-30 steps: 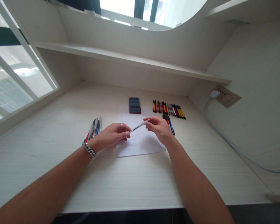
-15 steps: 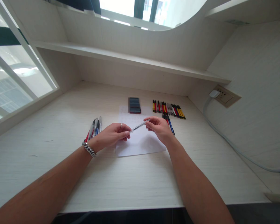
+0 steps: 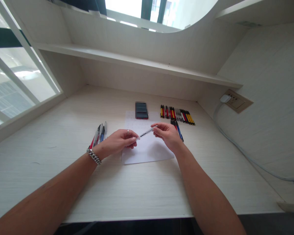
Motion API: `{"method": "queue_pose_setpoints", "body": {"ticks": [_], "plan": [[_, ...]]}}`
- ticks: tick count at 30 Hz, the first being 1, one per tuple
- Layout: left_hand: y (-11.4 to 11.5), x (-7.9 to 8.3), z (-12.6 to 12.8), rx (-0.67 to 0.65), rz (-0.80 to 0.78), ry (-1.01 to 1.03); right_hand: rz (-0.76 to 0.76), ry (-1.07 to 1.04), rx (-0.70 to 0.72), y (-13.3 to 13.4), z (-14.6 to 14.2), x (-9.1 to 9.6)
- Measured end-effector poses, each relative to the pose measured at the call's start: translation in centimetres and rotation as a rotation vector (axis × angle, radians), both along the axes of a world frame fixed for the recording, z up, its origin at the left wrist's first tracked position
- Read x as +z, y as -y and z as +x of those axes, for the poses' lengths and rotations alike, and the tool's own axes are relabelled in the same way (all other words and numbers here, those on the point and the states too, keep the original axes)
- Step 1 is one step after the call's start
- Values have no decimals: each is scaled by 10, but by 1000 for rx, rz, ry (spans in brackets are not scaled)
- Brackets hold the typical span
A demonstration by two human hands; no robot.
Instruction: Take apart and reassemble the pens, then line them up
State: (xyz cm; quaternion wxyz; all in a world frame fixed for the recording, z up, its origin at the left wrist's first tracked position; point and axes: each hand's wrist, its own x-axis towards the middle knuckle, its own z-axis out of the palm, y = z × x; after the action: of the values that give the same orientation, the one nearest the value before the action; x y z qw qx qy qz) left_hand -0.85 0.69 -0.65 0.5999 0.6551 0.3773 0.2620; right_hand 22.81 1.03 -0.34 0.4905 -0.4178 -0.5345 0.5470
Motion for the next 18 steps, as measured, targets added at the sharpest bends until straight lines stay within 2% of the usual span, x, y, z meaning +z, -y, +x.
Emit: {"method": "queue_pose_setpoints", "body": {"ticks": [7, 14, 18], "plan": [[-2, -3, 0, 55, 62, -64, 33, 71, -24, -1, -2, -1], [-2, -2, 0, 53, 108, -95, 90, 200, -94, -2, -5, -5], [-2, -2, 0, 52, 104, -75, 68, 175, -81, -3, -9, -6]]}}
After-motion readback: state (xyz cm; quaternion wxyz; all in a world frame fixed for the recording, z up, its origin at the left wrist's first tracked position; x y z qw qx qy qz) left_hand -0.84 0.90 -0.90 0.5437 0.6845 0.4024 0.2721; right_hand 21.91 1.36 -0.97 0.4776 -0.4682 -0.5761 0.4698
